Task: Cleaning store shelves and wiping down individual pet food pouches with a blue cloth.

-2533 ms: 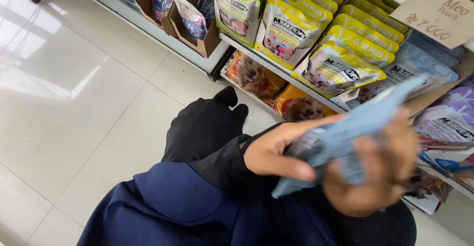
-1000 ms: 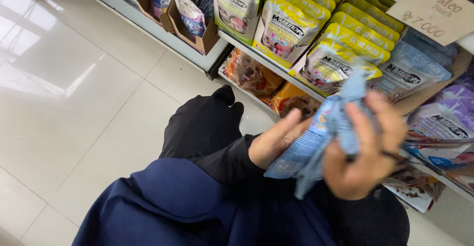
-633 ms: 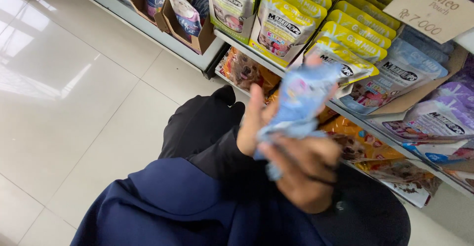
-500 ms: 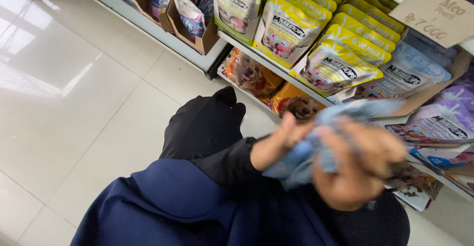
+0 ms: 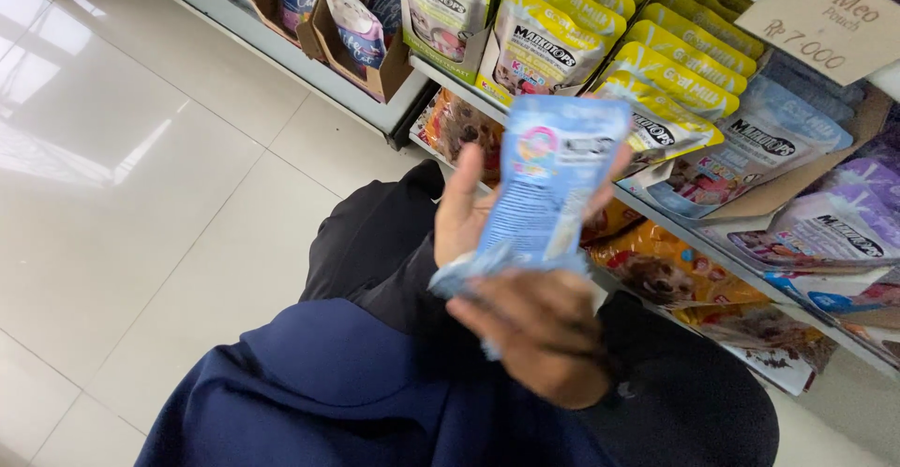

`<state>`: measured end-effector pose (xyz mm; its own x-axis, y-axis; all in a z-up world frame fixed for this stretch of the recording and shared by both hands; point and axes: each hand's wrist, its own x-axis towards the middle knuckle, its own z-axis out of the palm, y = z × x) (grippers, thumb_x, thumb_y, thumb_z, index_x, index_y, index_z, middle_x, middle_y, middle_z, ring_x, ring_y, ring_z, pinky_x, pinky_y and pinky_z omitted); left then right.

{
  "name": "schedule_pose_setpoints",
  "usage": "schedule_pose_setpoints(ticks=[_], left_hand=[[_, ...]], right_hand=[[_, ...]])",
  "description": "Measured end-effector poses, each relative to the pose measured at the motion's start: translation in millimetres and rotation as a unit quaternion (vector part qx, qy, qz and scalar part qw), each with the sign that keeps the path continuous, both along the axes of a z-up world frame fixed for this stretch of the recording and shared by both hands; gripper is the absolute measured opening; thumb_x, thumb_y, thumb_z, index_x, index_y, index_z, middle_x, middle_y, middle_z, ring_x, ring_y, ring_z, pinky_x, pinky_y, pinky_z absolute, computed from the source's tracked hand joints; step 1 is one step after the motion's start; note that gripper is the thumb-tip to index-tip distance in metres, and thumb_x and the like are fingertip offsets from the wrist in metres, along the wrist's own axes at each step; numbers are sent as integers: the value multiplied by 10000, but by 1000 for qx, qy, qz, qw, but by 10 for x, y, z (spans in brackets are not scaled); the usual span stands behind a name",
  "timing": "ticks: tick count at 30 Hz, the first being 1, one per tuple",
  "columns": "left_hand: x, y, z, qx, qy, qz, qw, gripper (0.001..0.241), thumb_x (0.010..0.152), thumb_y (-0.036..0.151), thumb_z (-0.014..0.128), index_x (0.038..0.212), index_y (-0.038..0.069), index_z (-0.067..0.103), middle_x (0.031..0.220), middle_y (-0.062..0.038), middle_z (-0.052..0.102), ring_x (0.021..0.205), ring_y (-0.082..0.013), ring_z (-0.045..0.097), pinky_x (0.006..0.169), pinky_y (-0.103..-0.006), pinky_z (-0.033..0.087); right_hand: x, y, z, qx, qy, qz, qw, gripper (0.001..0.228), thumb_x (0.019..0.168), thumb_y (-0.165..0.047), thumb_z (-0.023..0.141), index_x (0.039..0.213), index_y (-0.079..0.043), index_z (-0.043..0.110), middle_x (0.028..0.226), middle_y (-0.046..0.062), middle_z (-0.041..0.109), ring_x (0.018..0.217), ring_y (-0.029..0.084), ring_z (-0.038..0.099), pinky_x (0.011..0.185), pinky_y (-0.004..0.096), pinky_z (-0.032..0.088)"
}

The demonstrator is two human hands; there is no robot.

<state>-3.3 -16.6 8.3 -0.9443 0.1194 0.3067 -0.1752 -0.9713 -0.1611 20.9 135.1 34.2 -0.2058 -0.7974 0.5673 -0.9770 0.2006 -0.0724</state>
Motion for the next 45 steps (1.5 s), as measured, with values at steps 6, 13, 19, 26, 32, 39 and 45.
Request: schedule_pose_setpoints(ticks=[6,13,19,26,32,39,45], left_hand=[[102,234,-670,-249,-7,-150,957,955,1108,676,422,1629,-111,273,1597,-238,397,1431,-299,446,1238,-407,377],[65,321,-870,-192,24,-168,967,920,1096,672,381,1656,-49,263,1622,-172,415,1440,-247,466,1252,-377,329],[-55,137,-206,43,25,-158,986,854,1102,664,415,1627,-1,304,1633,-220,426,1454,-317,482,1216,-391,387],[167,381,-718,-239,-40,-145,959,810,1060,489,583,1637,-17,321,1608,-182,437,1446,-278,479,1251,-419,370],[128,209,-617,-225,-24,-164,960,773,1052,352,616,1656,-21,311,1586,-199,446,1417,-305,488,1237,-444,363],[-57,-144,226,-212,40,67,974,936,953,411,621,1719,123,167,1686,-85,324,1551,-190,384,1294,-315,323],[-54,-119,71,-286,-29,250,925,873,983,352,616,1705,50,230,1668,-222,369,1260,-274,512,996,-388,418]], right_hand=[[-361,404,239,-120,-15,-187,975,299,985,-125,655,1279,-92,698,1329,96,630,1246,309,565,1069,427,423],[-288,181,215,-184,-46,-218,957,300,1021,-170,608,1300,-63,640,1389,169,584,1320,382,540,1179,512,407],[-16,10,73,-41,10,-48,998,267,1012,-105,660,1265,-148,735,1354,42,654,1280,256,599,1081,434,476],[-310,325,312,-99,0,-197,976,351,958,-158,644,1294,-55,637,1350,165,624,1275,365,590,1126,515,447],[-324,236,84,-195,-107,-278,934,369,1070,-59,581,1432,-17,522,1533,228,451,1378,382,503,1185,461,422],[-143,149,-33,-100,-199,-172,960,460,888,-94,614,1341,-71,545,1404,231,472,1287,409,528,1088,436,460],[-248,439,273,131,-330,-50,933,351,748,-165,684,1099,-171,687,1190,53,741,1068,256,696,940,378,537]])
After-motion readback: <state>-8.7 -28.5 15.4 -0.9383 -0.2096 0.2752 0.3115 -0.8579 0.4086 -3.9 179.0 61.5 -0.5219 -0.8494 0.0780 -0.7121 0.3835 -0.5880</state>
